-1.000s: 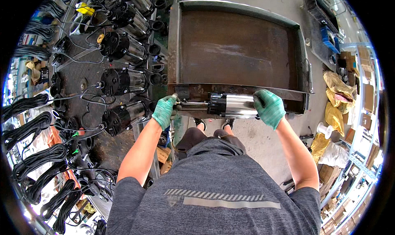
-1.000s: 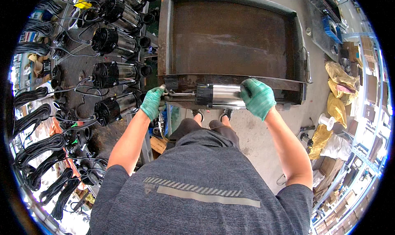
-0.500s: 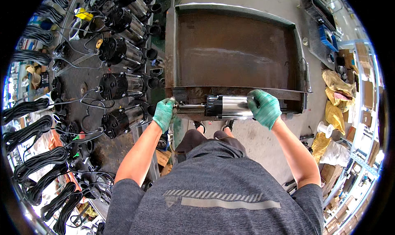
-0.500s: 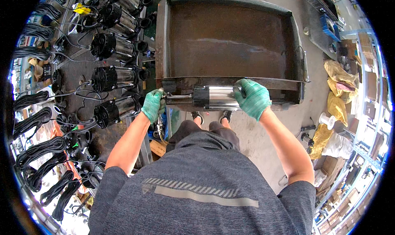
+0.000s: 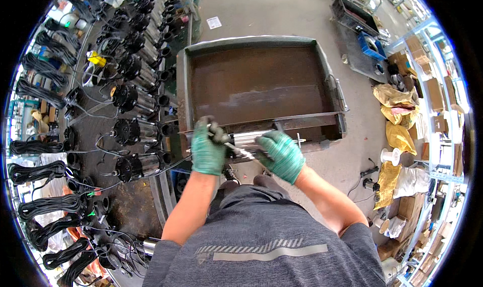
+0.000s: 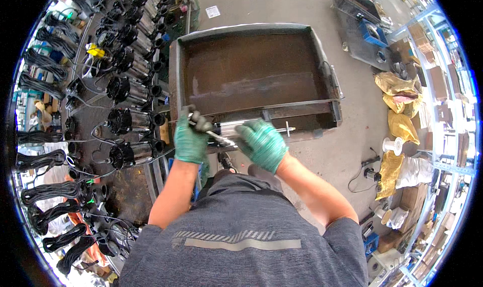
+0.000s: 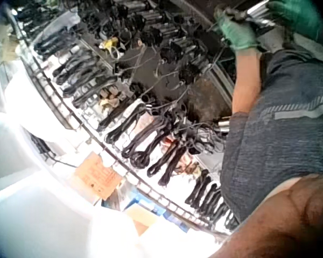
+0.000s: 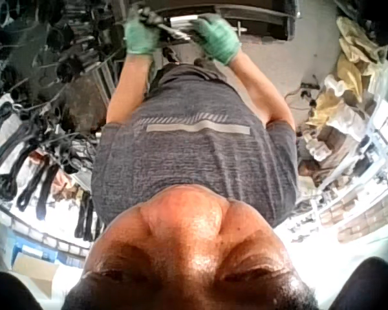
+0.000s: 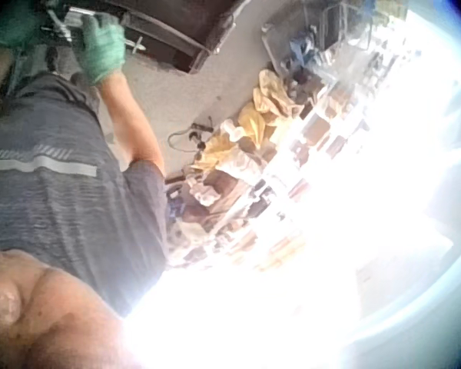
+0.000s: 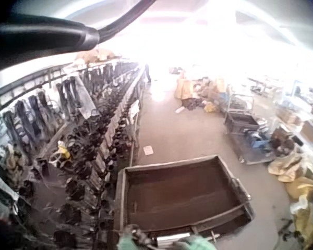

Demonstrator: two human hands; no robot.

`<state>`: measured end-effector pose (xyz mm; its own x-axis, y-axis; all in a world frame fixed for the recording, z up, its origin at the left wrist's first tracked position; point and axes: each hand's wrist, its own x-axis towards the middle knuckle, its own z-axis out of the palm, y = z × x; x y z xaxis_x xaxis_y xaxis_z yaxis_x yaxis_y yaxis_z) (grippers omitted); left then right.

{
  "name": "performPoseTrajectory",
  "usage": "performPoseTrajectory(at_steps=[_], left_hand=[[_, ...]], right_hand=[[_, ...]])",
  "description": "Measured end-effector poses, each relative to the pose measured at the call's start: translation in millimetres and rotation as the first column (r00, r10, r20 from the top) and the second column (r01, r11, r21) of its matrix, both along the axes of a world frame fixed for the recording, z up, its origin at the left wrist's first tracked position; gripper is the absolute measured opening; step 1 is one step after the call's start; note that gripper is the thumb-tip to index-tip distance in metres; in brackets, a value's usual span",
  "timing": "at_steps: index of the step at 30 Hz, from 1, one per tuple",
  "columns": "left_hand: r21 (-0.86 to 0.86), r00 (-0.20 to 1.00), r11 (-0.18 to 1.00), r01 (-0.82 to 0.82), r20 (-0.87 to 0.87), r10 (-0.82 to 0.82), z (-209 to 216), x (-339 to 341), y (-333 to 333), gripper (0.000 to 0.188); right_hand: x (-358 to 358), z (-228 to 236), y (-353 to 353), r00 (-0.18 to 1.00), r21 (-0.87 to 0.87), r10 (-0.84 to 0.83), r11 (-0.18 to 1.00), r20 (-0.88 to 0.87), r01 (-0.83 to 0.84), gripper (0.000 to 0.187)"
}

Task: The person puts on green gloves and repeatedly picks up cylindrical submersible pumps from a rack. They place each pump into a metal tray filled with water, briefly submerge it, and then remove it to return it to the rack. This process is repeated for multiple units in a testing or inspection workflow.

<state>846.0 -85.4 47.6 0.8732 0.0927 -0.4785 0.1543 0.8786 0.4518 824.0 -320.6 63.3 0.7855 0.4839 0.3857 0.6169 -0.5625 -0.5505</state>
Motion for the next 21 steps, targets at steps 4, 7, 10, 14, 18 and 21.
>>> performPoseTrajectory(at_steps=[4,7,10,14,18,21], left_hand=[[0.004,0.957,0.970,0.245,0.159,-0.242,27.8,1.6,-100.9,0.026],[0.604,0.899,0.747,0.278,0.110,-0.423,23.7,-6.9,-133.5,0.028],[0.779,0.843,0.550,0.301,0.053,-0.536,14.8,-26.3,-116.0,0.026],[0.859,0.954,0.464,0.217,-0.085,-0.289,-13.3,-57.9,-56.1,0.024],[0.903,0.970,0.357,0.240,-0.209,-0.123,-42.1,-105.2,15.6,0.022],[0.926,0.947,-0.327,0.189,-0.260,-0.189,-51.6,-127.9,39.2,0.024]], right_hand=[[-33.2,-6.7,-37.0,0.809,0.004,-0.155,0.982,-0.566,0.191,0.070],[-47.5,-18.0,-112.2,0.844,-0.193,-0.309,0.950,-0.439,0.247,0.033],[-67.1,-48.8,-216.9,0.711,-0.295,-0.601,0.799,-0.367,0.524,0.016],[-69.3,-90.6,-316.3,0.407,-0.489,-0.819,0.569,-0.404,0.661,0.025],[-34.6,-155.5,-335.7,0.450,-0.499,-0.825,0.565,-0.343,0.657,0.027],[-15.3,-202.1,-355.3,0.573,-0.296,-0.756,0.652,-0.316,0.698,0.022]])
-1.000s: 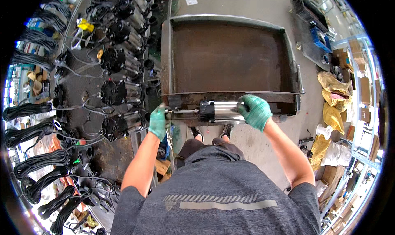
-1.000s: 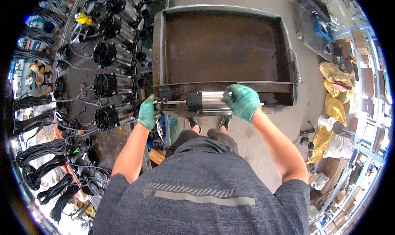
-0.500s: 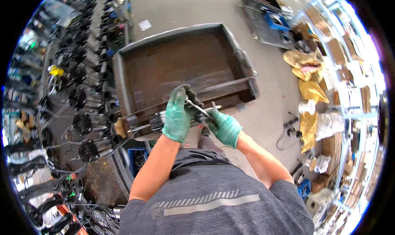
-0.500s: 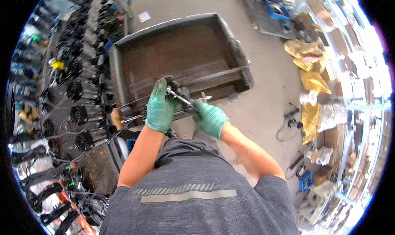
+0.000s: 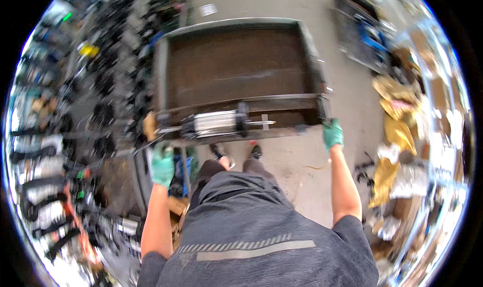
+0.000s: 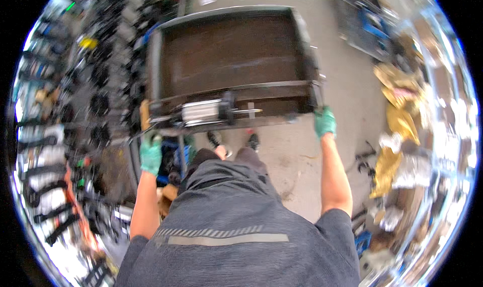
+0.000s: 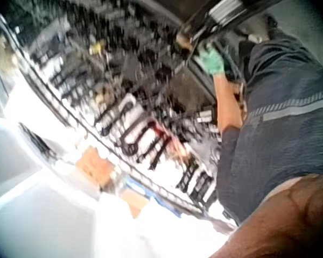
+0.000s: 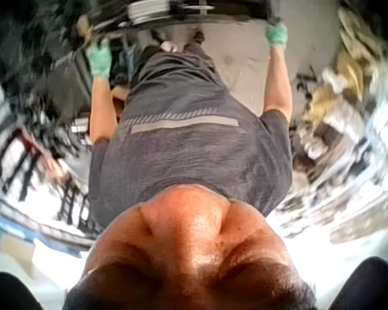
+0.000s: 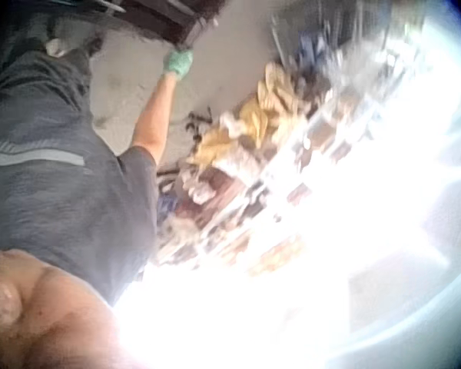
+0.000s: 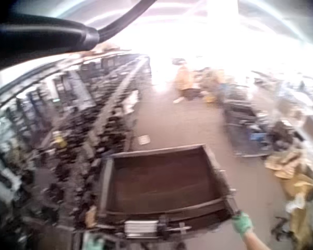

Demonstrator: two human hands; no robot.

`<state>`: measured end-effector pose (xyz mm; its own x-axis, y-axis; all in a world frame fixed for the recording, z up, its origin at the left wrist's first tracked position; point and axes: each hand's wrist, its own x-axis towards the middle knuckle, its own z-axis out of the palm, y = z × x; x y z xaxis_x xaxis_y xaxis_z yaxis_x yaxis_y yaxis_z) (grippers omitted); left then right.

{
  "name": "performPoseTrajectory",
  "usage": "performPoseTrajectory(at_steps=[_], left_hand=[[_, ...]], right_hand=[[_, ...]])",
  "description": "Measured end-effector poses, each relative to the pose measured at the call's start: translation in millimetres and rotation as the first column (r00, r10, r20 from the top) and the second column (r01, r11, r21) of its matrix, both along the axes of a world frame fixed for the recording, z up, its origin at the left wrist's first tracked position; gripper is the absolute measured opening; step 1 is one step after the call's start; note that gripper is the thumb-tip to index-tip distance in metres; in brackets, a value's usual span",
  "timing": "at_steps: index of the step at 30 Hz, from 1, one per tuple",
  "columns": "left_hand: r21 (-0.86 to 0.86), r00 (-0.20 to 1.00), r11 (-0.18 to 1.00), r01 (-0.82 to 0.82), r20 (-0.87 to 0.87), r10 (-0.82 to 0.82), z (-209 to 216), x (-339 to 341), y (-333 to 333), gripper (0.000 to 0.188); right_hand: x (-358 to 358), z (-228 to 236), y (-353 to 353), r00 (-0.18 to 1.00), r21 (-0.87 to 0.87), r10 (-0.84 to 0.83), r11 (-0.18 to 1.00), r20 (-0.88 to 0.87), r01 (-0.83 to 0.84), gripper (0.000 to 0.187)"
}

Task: The person puts on green gloves and repeatedly picks up cylindrical submersible pumps from a rack. They place each pump into a metal tray filled with water, briefly submerge it, and then remove it to return it to the rack. This process is repeated for multiple units in a testing or inspection workflow.

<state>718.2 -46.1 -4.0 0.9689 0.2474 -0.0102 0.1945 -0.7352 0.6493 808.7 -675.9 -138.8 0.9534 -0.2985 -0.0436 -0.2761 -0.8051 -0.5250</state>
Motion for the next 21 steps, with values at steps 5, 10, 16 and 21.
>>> performPoseTrajectory(at_steps=[5,10,16,21], left_hand=[[0.325,0.990,0.946,-0.009,-0.133,0.055,-17.2,-5.6,36.3,0.031],[0.481,0.961,0.875,0.060,-0.265,0.079,-19.3,27.9,53.9,0.035],[0.572,0.817,0.772,0.278,-0.564,0.124,-28.1,45.5,83.0,0.030],[0.302,0.714,0.891,0.338,-0.699,-0.034,20.9,25.2,97.7,0.037]], right_hand=[[-2.6,2.4,18.9,0.995,-0.210,-0.032,0.976,0.094,0.051,0.030],[18.6,103.4,142.5,0.966,0.127,0.241,0.959,0.098,-0.253,0.029],[33.2,179.8,310.1,0.679,0.031,0.733,0.681,-0.039,-0.732,0.036],[60.5,159.6,326.4,0.578,-0.027,0.748,0.604,-0.328,-0.797,0.026]])
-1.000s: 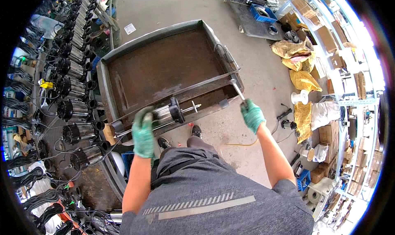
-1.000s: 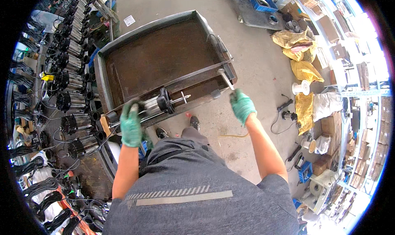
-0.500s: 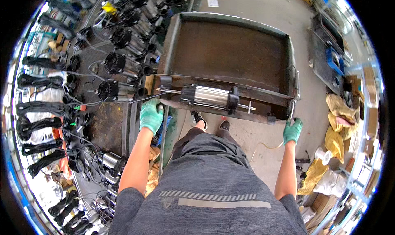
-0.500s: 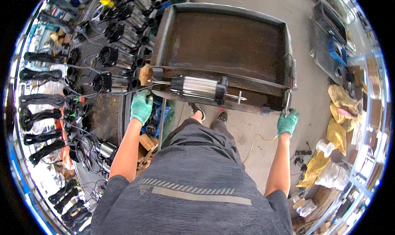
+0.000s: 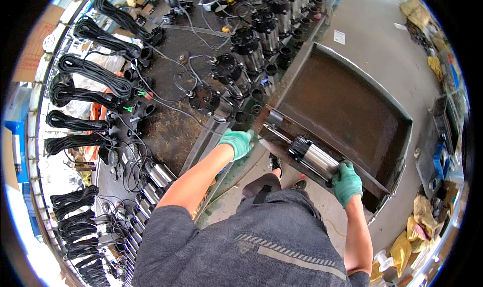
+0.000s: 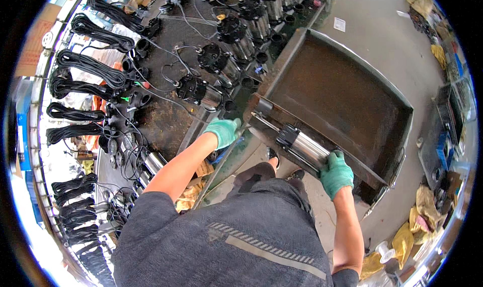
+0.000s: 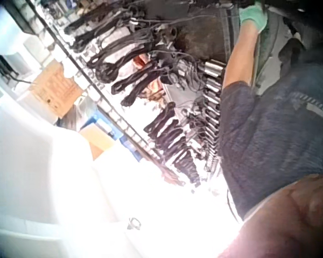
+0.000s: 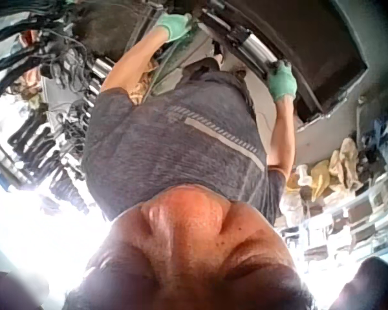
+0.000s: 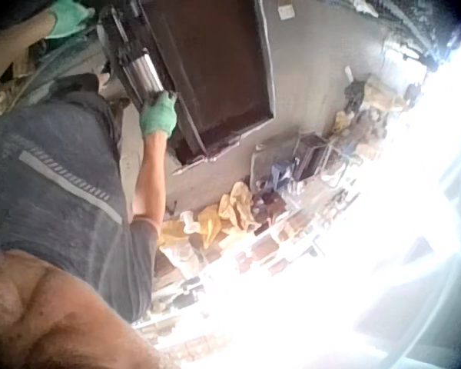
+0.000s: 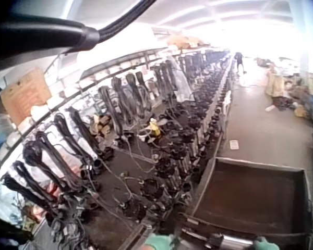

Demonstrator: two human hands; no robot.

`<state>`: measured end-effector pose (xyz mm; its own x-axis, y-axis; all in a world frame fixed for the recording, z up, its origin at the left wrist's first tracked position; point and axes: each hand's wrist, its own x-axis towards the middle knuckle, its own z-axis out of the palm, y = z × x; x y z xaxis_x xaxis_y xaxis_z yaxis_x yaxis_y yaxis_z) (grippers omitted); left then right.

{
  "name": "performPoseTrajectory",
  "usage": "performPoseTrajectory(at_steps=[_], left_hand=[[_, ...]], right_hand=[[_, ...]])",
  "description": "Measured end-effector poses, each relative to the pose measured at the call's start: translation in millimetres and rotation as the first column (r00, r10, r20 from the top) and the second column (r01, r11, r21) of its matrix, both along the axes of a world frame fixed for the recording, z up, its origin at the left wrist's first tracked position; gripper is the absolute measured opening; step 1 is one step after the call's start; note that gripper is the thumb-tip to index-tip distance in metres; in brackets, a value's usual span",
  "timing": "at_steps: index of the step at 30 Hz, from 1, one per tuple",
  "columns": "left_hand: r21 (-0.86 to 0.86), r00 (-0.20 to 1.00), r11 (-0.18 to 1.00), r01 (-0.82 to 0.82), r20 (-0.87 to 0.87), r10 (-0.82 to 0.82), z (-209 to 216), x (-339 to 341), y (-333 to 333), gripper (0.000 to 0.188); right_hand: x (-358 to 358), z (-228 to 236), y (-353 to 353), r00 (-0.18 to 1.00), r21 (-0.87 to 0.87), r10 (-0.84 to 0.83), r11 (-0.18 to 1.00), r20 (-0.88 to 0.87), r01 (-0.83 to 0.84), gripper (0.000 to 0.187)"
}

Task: The person puts on green gloves and repeatedly picks up cylindrical submersible pumps from a rack. They place each pump into a metal tray filled with water, briefly submerge it, and then remove it to return it to the rack. This process is repeated for multiple units in a testing or inspection workflow.

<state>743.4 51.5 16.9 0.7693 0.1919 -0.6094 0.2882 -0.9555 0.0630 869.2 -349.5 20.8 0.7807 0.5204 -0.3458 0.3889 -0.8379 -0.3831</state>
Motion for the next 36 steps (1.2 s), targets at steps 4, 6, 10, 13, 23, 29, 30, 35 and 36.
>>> performPoseTrajectory(at_steps=[4,6,10,13,23,29,30,35,36], left_hand=[[-0.180,0.989,0.982,-0.058,-0.146,0.031,107.0,-13.0,10.2,0.044],[-0.184,0.992,0.981,-0.059,-0.121,0.037,158.0,-11.7,27.1,0.044],[-0.102,0.998,0.994,-0.038,0.053,0.043,194.8,-23.2,68.4,0.041],[-0.124,0.895,0.983,0.137,0.442,-0.069,161.8,-5.1,70.9,0.029],[0.057,0.954,0.963,0.264,0.129,-0.269,60.0,176.3,38.9,0.027],[0.097,0.949,0.945,0.313,-0.067,-0.308,31.4,187.3,59.5,0.024],[0.102,0.951,0.946,0.307,-0.067,-0.302,26.3,186.8,59.8,0.024],[0.119,0.961,0.954,0.275,-0.070,-0.268,6.9,188.0,63.9,0.025],[0.117,0.970,0.963,0.244,-0.046,-0.240,15.9,190.6,60.5,0.026]], right_hand=[[36.3,1.4,-12.6,0.982,0.114,-0.082,0.988,-0.169,0.102,0.016],[51.0,1.4,-41.8,0.957,0.186,-0.167,0.959,-0.236,0.213,0.012],[82.2,43.9,-82.7,0.898,0.339,-0.276,0.855,-0.342,0.392,0.010],[114.3,55.3,-96.6,0.967,0.311,-0.232,0.916,-0.104,0.253,0.004],[174.3,16.6,-15.5,0.953,-0.173,-0.295,0.944,-0.067,0.280,0.021],[177.0,-56.0,16.1,0.984,-0.262,-0.171,0.953,-0.049,0.153,0.023],[175.2,-67.9,20.4,0.984,-0.246,-0.169,0.958,-0.061,0.149,0.023],[166.6,-89.6,33.8,0.980,-0.201,-0.188,0.964,-0.059,0.172,0.023],[163.3,-95.1,34.6,0.981,-0.174,-0.189,0.968,-0.033,0.181,0.024]])
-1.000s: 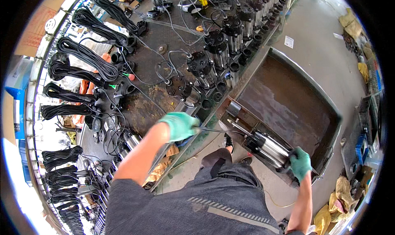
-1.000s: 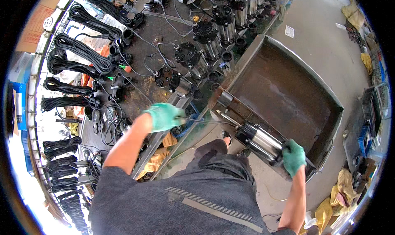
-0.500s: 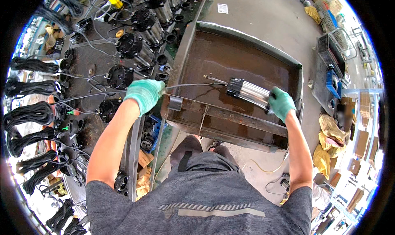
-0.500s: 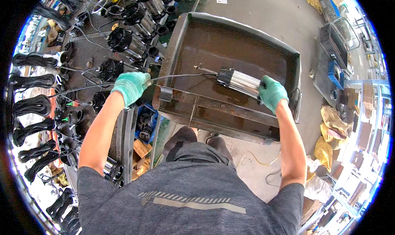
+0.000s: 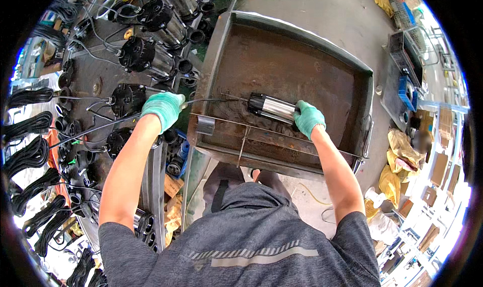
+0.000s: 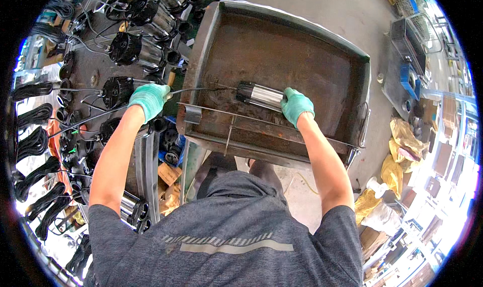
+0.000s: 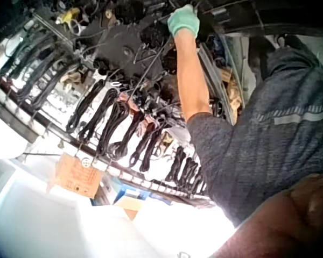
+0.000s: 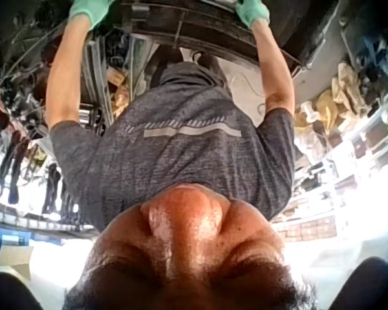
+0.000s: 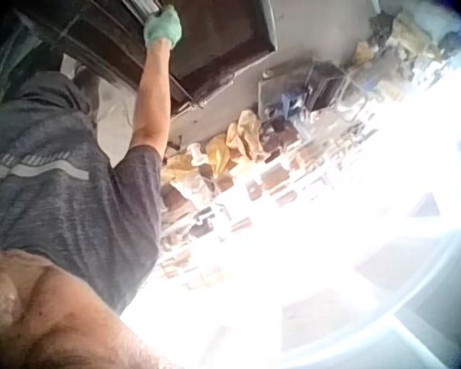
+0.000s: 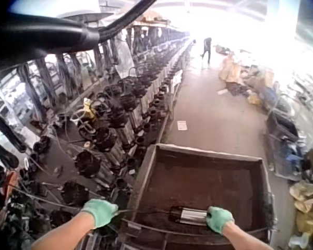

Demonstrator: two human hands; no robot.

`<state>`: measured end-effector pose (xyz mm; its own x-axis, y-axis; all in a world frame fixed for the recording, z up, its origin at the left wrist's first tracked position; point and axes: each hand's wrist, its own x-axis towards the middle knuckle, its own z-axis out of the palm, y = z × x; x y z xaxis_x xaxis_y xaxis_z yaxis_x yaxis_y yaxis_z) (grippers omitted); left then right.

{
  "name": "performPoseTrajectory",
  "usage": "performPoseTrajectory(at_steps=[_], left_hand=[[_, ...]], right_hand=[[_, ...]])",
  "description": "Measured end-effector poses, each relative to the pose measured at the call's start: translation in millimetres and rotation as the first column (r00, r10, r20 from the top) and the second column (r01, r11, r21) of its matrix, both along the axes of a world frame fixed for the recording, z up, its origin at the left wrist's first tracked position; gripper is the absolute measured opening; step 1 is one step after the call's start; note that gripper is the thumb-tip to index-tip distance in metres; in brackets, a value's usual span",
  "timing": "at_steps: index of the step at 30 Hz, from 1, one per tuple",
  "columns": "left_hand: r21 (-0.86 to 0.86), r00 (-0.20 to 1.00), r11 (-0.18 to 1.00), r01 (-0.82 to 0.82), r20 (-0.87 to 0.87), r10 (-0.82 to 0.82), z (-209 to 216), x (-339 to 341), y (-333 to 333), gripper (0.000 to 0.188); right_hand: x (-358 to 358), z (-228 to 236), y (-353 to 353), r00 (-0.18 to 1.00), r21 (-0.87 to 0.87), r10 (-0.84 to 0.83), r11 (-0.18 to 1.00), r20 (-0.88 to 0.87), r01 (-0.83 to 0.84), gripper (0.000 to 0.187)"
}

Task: The person puts on green gloves and repeatedly picks up cylindrical submersible pumps from a rack. They place each pump into a metal tray filled with water, briefly submerge it, and then remove it to return it to the rack. This process is repeated for multiple units in a testing or inspection workflow.

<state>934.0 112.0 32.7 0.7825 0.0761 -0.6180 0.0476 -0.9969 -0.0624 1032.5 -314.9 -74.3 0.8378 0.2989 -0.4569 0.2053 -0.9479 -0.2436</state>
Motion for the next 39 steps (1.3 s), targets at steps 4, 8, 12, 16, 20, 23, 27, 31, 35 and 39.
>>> performPoseTrajectory(at_steps=[4,8,12,16,20,23,27,31,35,39], left_hand=[[0.003,0.995,0.995,-0.095,-0.016,0.095,-11.7,-3.0,4.9,0.029],[-0.156,0.978,0.980,-0.121,0.150,0.145,2.1,-27.3,-1.7,0.027],[-0.231,0.668,0.972,-0.046,0.716,0.202,50.7,-78.1,1.6,0.034],[-0.326,-0.157,0.859,-0.395,0.945,0.286,118.1,-152.5,57.3,0.021],[-0.809,-0.743,0.536,-0.243,0.510,0.434,132.6,-238.6,202.0,0.027],[-0.954,-0.614,0.298,0.013,0.228,0.756,135.3,-252.7,275.8,0.043],[-0.893,-0.562,0.359,-0.273,0.451,0.694,140.4,-241.5,299.6,0.060],[-0.776,-0.597,0.609,-0.167,0.571,0.564,156.0,-227.7,255.3,0.039],[-0.737,-0.550,0.671,-0.079,0.594,0.588,205.3,-238.2,220.2,0.032],[-0.782,-0.531,0.594,0.187,0.429,0.731,222.7,-257.0,193.8,0.029]], right_hand=[[-25.3,-10.0,-0.9,0.986,0.069,-0.101,0.993,0.136,0.092,0.027],[-37.3,-13.4,-5.7,0.955,0.013,-0.155,0.988,0.252,0.157,0.037],[-40.6,-18.3,-9.4,0.955,0.058,-0.255,0.967,0.155,0.248,0.049],[-45.3,-21.8,-9.6,0.940,0.196,-0.258,0.957,0.222,0.216,0.020],[-45.8,-26.1,-11.6,0.930,0.261,-0.237,0.952,0.283,0.163,0.014],[-43.0,-21.5,-6.6,0.935,0.245,-0.270,0.946,0.229,0.213,0.017],[-42.8,-37.8,-15.9,0.917,0.305,-0.272,0.935,0.292,0.180,0.018],[-42.5,-28.9,-13.2,0.913,0.334,-0.312,0.917,0.261,0.218,0.016],[-45.1,-30.0,-13.4,0.897,0.342,-0.324,0.915,0.300,0.216,0.013],[-43.2,-35.6,-17.1,0.902,0.351,-0.294,0.920,0.317,0.177,0.013]])
